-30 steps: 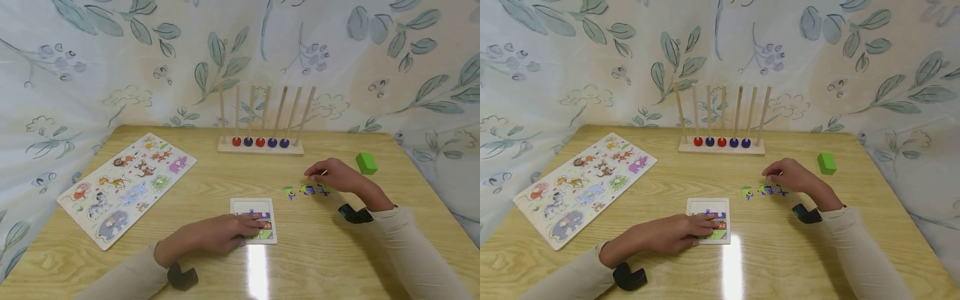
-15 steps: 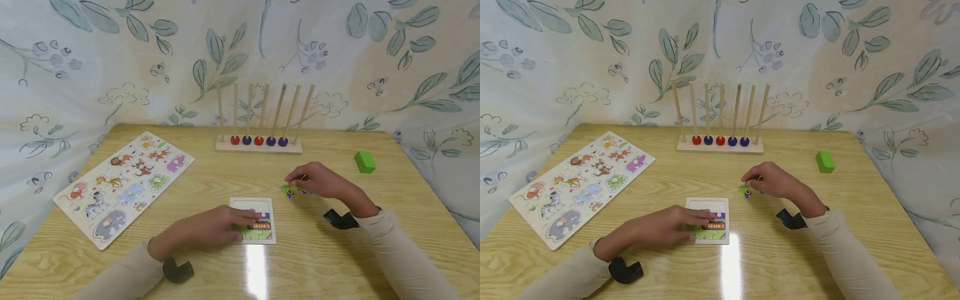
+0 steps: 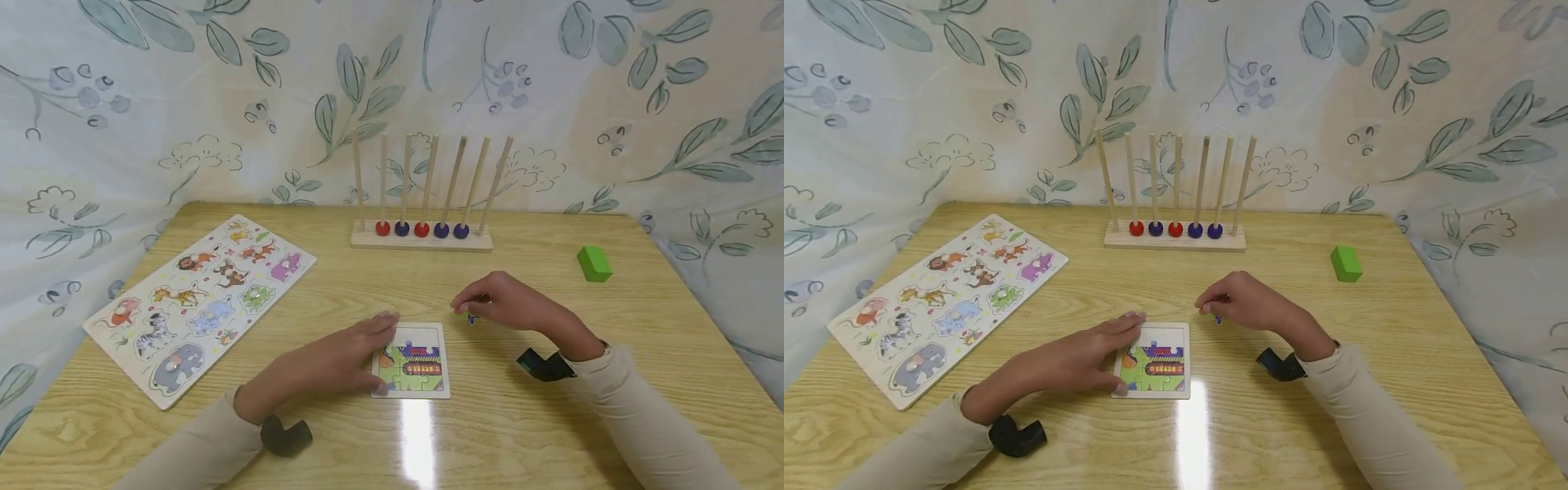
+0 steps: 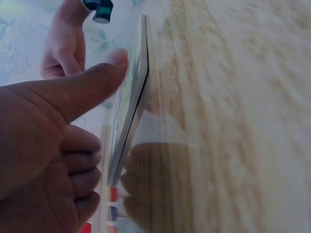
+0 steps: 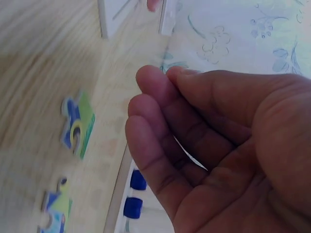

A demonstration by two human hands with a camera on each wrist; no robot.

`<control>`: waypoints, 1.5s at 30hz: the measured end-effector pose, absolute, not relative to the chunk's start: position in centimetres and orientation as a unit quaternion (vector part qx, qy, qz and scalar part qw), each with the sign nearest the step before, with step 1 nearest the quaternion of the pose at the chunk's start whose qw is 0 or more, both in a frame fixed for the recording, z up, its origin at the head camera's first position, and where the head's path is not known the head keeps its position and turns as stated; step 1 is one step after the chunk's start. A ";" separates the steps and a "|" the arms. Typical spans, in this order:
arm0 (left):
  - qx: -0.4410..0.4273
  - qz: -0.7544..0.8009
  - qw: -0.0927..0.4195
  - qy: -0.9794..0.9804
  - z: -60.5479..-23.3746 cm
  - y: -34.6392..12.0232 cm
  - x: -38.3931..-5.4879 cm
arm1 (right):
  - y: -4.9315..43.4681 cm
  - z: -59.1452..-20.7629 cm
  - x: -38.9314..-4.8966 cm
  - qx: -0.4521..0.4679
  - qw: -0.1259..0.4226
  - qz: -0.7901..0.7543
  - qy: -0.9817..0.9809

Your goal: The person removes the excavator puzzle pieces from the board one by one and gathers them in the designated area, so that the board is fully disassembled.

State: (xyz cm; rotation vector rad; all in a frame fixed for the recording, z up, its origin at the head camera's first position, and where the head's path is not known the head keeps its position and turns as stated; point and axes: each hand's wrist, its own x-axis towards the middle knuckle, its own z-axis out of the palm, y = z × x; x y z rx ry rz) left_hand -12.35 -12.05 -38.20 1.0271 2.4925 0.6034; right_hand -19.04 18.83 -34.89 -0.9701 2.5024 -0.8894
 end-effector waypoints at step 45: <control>0.349 0.173 0.180 0.903 -38.1 -12.3 -11.9 | 11.5 -36.9 -16.3 -0.390 0.252 -0.368 0.806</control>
